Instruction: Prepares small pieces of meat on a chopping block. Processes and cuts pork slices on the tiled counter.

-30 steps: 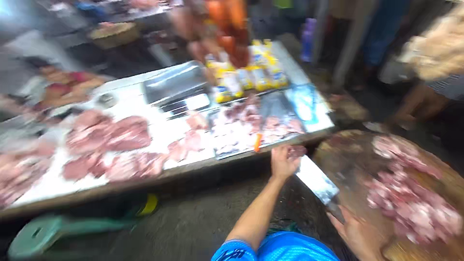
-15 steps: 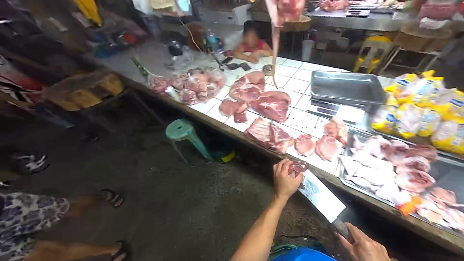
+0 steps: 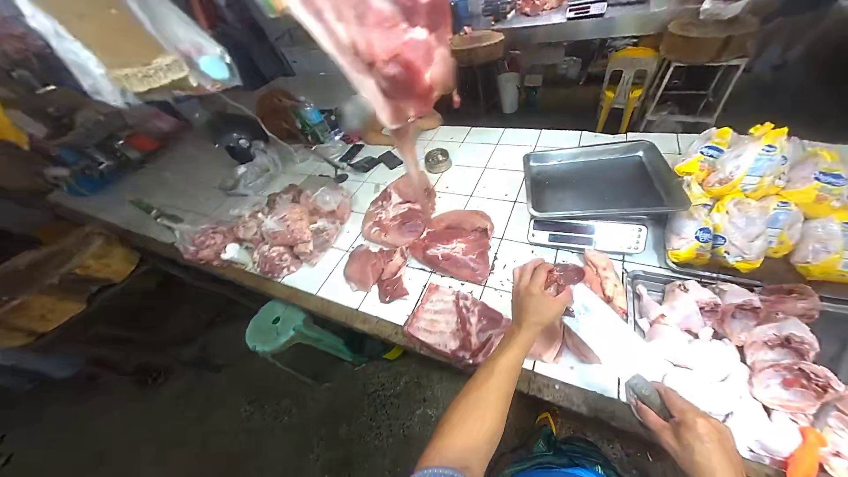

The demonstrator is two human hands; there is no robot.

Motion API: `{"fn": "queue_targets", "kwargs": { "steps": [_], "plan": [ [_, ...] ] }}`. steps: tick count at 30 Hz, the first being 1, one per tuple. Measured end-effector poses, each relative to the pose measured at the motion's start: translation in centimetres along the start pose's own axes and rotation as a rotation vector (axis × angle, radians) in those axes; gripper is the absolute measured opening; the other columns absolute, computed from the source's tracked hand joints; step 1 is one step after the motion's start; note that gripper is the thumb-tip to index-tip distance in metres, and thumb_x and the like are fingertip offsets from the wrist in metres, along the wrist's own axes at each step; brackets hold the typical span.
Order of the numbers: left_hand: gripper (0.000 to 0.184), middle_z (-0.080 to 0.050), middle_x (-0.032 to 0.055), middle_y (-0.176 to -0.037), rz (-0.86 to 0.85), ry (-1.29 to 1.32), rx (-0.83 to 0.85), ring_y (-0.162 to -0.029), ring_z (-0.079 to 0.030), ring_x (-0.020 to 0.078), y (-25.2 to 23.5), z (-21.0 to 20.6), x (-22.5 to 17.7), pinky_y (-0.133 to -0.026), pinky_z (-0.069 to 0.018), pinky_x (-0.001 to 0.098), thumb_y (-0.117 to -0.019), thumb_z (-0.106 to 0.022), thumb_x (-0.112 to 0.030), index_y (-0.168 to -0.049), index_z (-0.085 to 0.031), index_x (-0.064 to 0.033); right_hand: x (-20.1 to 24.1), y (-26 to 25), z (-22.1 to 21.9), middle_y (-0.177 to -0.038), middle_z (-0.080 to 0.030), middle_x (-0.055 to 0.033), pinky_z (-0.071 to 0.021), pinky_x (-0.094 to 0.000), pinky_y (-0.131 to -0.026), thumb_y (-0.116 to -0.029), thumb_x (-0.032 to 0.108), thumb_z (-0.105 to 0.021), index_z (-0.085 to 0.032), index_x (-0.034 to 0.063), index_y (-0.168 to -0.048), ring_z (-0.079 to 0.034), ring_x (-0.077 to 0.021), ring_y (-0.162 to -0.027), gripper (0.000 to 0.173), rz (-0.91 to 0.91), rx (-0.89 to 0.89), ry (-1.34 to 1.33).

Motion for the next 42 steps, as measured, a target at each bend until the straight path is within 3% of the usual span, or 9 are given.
{"fn": "queue_targets", "kwargs": {
  "steps": [6, 14, 18, 22, 25, 29, 34, 38, 42],
  "plan": [
    [0.049, -0.066, 0.0114, -0.132, -0.232, 0.008, 0.096, -0.126, -0.058, 0.0309, -12.9, -8.6, -3.7, -0.106, -0.0491, 0.0483, -0.0785, -0.084, -0.035, -0.118, -0.073, -0.0077, -4.4, -9.6, 3.8, -0.085, -0.073, -0.0200, -0.0522, -0.0650, -0.057, -0.0936, 0.046, -0.064, -0.073, 0.0026, -0.113, -0.070, -0.0424, -0.068, 0.048, -0.016, -0.260, 0.063],
    [0.040, -0.068, 0.0130, -0.126, -0.217, 0.041, 0.132, -0.123, -0.060, 0.0316, -25.7, -15.3, -3.9, -0.107, -0.0478, 0.0484, -0.0848, -0.078, -0.034, -0.112, -0.073, -0.0052, -5.4, -19.8, 8.8, -0.102, -0.072, -0.0259, -0.0520, -0.0714, -0.069, -0.0986, 0.046, -0.065, -0.068, 0.0054, -0.128, -0.070, -0.0506, -0.085, 0.050, -0.178, -0.167, 0.182],
    [0.046, -0.067, 0.0179, -0.127, -0.077, 0.010, 0.288, -0.126, -0.059, 0.0344, -29.5, -18.1, 0.2, -0.111, -0.0447, 0.0513, -0.0999, -0.064, -0.039, -0.125, -0.068, -0.0010, -4.4, -21.5, 10.1, -0.108, -0.071, -0.0278, -0.0497, -0.0726, -0.073, -0.0989, 0.041, -0.066, -0.067, 0.0054, -0.131, -0.069, -0.0525, -0.090, 0.048, -0.294, -0.153, 0.212],
    [0.058, -0.063, 0.0238, -0.135, 0.068, 0.092, 0.431, -0.130, -0.059, 0.0362, -30.4, -18.0, 3.4, -0.112, -0.0436, 0.0567, -0.1112, -0.033, -0.046, -0.142, -0.058, -0.0030, -4.4, -20.6, 10.7, -0.104, -0.072, -0.0257, -0.0500, -0.0715, -0.075, -0.0983, 0.048, -0.065, -0.067, 0.0074, -0.130, -0.069, -0.0508, -0.091, 0.051, -0.386, -0.203, 0.156],
    [0.061, -0.059, 0.0213, -0.143, 0.152, 0.246, 0.348, -0.135, -0.055, 0.0318, -29.2, -14.7, 5.9, -0.115, -0.0417, 0.0544, -0.1112, -0.030, -0.048, -0.147, -0.053, -0.0041, -4.7, -19.0, 9.3, -0.096, -0.072, -0.0236, -0.0487, -0.0714, -0.077, -0.0965, 0.052, -0.066, -0.069, 0.0087, -0.125, -0.068, -0.0473, -0.090, 0.052, -0.454, -0.200, 0.006],
    [0.043, -0.070, 0.0190, -0.122, 0.188, 0.372, 0.253, -0.109, -0.070, 0.0269, -23.1, -5.1, 10.7, -0.095, -0.0581, 0.0474, -0.1090, -0.048, -0.029, -0.139, -0.056, 0.0012, -3.8, -14.3, 4.2, -0.089, -0.068, -0.0170, -0.0517, -0.0604, -0.070, -0.0944, 0.051, -0.069, -0.069, 0.0060, -0.122, -0.064, -0.0323, -0.075, 0.053, -0.545, -0.205, -0.356],
    [0.034, -0.073, 0.0195, -0.106, 0.407, -0.011, 0.198, -0.098, -0.070, 0.0286, -11.1, 11.5, 22.9, -0.093, -0.0547, 0.0513, -0.1058, -0.057, -0.026, -0.120, -0.070, 0.0019, 0.4, -5.8, -5.2, -0.067, -0.057, -0.0030, -0.0467, -0.0296, -0.041, -0.0895, 0.022, -0.074, -0.060, 0.0033, -0.118, -0.048, -0.0110, -0.043, 0.037, -0.645, -0.198, -0.859],
    [0.044, -0.071, 0.0197, -0.096, 0.509, -0.191, 0.259, -0.087, -0.069, 0.0292, -5.1, 21.7, 31.8, -0.085, -0.0550, 0.0548, -0.1066, -0.054, -0.037, -0.112, -0.072, 0.0031, 4.9, -0.7, -11.1, -0.065, -0.060, -0.0001, -0.0542, -0.0293, -0.049, -0.0897, 0.016, -0.063, -0.058, 0.0040, -0.114, -0.058, -0.0115, -0.048, 0.028, -0.655, -0.204, -0.977],
    [0.040, -0.070, 0.0219, -0.121, 0.521, -0.172, 0.368, -0.114, -0.067, 0.0341, -1.1, 24.8, 34.8, -0.103, -0.0501, 0.0568, -0.1047, -0.059, -0.030, -0.130, -0.066, -0.0002, 8.4, 1.6, -14.6, -0.061, -0.053, -0.0018, -0.0484, -0.0291, -0.044, -0.0986, 0.013, -0.061, -0.062, 0.0005, -0.110, -0.050, -0.0118, -0.045, 0.017, -0.812, -0.148, -0.909]
  ]
}}
Point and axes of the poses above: each hand's wrist, its own y-axis away from the middle knuckle, its own z-axis out of the back of the hand, x = y × z, the point moved 8 cm from there along -y, towards the middle knuckle
